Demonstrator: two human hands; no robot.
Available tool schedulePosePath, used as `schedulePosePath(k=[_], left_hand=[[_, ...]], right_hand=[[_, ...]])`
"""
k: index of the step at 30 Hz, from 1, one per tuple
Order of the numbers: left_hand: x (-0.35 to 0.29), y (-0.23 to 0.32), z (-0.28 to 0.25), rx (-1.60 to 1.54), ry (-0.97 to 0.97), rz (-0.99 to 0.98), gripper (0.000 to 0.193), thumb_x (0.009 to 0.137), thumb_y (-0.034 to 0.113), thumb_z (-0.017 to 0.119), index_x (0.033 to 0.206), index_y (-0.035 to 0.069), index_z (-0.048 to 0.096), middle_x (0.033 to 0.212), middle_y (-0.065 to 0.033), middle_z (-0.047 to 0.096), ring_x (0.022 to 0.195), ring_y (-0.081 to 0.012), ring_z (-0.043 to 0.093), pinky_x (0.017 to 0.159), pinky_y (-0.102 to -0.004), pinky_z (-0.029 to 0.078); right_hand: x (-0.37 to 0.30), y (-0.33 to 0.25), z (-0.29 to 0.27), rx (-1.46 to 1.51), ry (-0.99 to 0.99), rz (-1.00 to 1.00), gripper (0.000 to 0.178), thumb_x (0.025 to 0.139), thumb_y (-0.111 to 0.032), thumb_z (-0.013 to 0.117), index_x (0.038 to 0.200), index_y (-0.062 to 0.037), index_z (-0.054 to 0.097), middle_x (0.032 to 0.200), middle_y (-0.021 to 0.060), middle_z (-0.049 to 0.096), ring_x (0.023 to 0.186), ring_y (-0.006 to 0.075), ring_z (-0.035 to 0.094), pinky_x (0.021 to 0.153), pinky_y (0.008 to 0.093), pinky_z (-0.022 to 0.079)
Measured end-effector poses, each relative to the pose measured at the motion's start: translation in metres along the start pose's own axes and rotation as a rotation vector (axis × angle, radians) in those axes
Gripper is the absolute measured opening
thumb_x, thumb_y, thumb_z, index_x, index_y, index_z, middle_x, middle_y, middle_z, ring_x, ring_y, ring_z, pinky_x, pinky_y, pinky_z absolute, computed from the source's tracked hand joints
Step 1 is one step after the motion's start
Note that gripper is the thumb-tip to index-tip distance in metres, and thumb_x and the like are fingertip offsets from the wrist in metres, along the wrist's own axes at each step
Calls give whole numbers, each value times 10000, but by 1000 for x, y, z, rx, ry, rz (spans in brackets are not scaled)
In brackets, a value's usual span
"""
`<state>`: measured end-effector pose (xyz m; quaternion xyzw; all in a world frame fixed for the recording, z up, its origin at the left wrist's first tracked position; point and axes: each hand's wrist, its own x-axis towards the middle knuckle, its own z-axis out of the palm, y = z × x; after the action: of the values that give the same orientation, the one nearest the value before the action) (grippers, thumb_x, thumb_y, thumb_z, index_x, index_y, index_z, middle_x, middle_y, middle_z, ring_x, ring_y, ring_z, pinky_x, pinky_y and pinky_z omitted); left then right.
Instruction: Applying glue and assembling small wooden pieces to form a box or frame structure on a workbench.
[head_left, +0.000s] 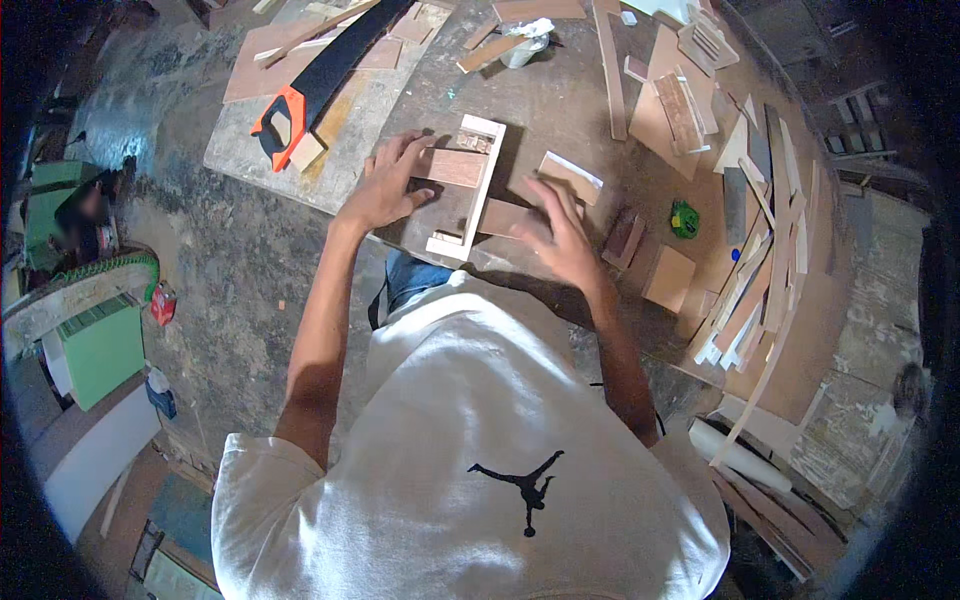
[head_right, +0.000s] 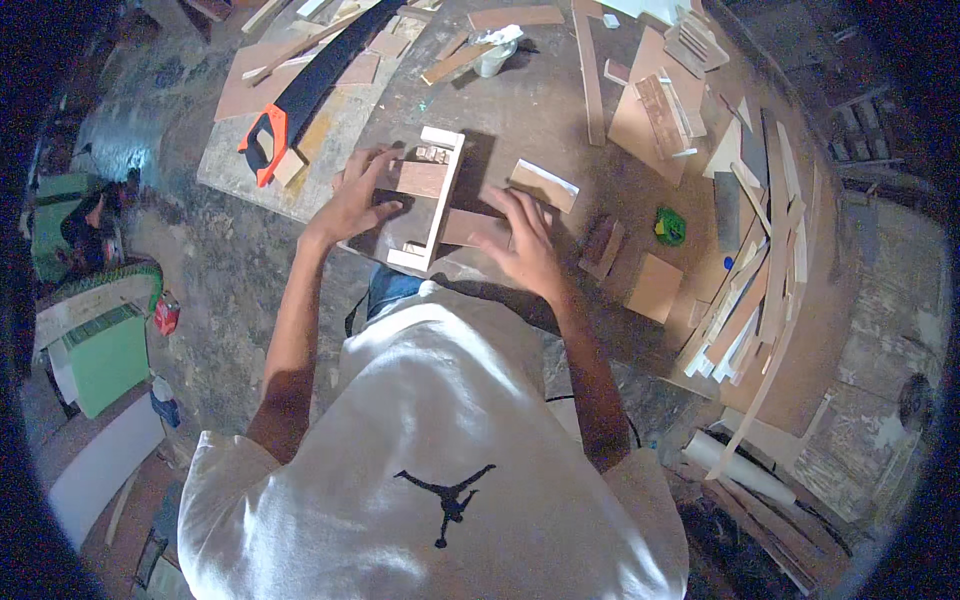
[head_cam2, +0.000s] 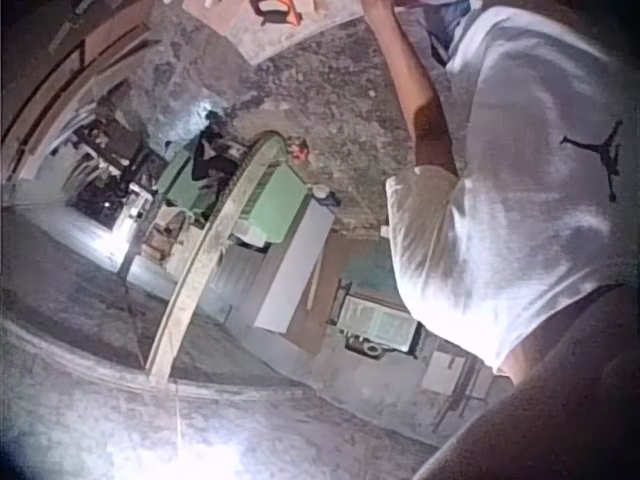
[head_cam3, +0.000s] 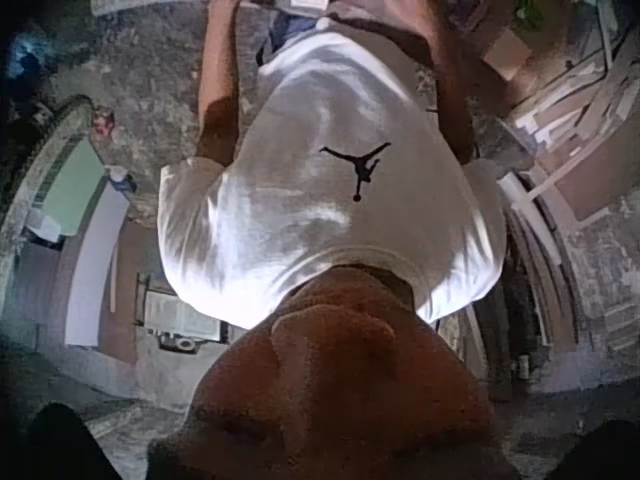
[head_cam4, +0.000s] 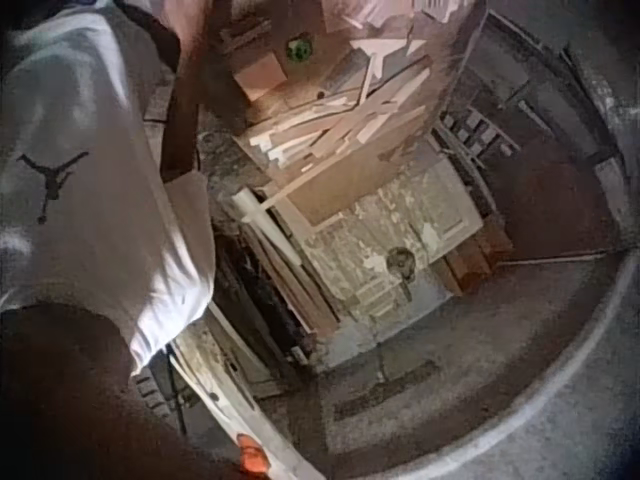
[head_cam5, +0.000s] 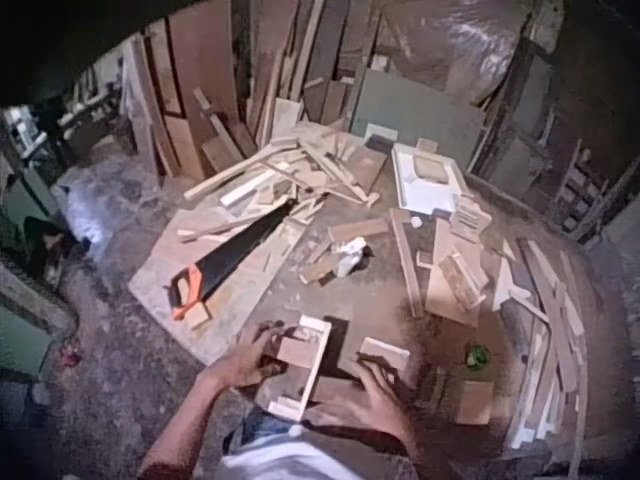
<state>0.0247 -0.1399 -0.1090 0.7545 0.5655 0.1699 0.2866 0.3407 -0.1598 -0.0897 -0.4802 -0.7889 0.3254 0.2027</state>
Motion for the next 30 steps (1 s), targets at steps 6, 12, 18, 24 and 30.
schedulePosePath(k=[6, 12, 18, 24, 30], left_hand=[[3, 1, 3, 11, -23, -4, 856, 779, 245, 805, 1512, 219, 364, 1504, -118, 373, 1418, -347, 331, 1093, -537, 293], [-5, -10, -8, -180, 41, -71, 816, 778, 251, 817, 1485, 204, 414, 1495, -127, 393, 1410, -356, 348, 1131, -546, 263], [-30, -25, -8, -189, 175, -59, 701, 813, 249, 793, 1434, 151, 483, 1457, -152, 447, 1367, -353, 411, 1134, -457, 320], [-46, -19, -10, -216, 195, -101, 684, 822, 242, 784, 1427, 131, 484, 1432, -150, 477, 1351, -367, 431, 1131, -458, 332], [-57, -19, -19, -218, 330, -90, 593, 874, 226, 735, 1406, 107, 503, 1400, -166, 505, 1338, -363, 451, 1122, -450, 349]], right_hand=[[20, 71, 18, 87, 330, 21, 566, 886, -266, 741, 1368, -80, 511, 1249, 180, 590, 1166, 359, 561, 1014, 441, 427], [17, 89, -6, -369, 425, 166, 679, 777, -248, 840, 1342, -57, 515, 1269, 202, 572, 1226, 386, 525, 1019, 468, 420], [5, 106, -24, -455, 176, 176, 938, 696, -259, 863, 1474, -102, 365, 1334, 177, 535, 1291, 379, 446, 1101, 539, 290], [37, 111, -34, -415, -11, 72, 965, 704, -253, 836, 1517, -145, 329, 1318, 144, 545, 1316, 366, 430, 1110, 578, 238], [36, 143, -28, -581, -72, 8, 968, 701, -281, 828, 1519, -166, 323, 1207, 118, 574, 1257, 344, 457, 1122, 578, 232]])
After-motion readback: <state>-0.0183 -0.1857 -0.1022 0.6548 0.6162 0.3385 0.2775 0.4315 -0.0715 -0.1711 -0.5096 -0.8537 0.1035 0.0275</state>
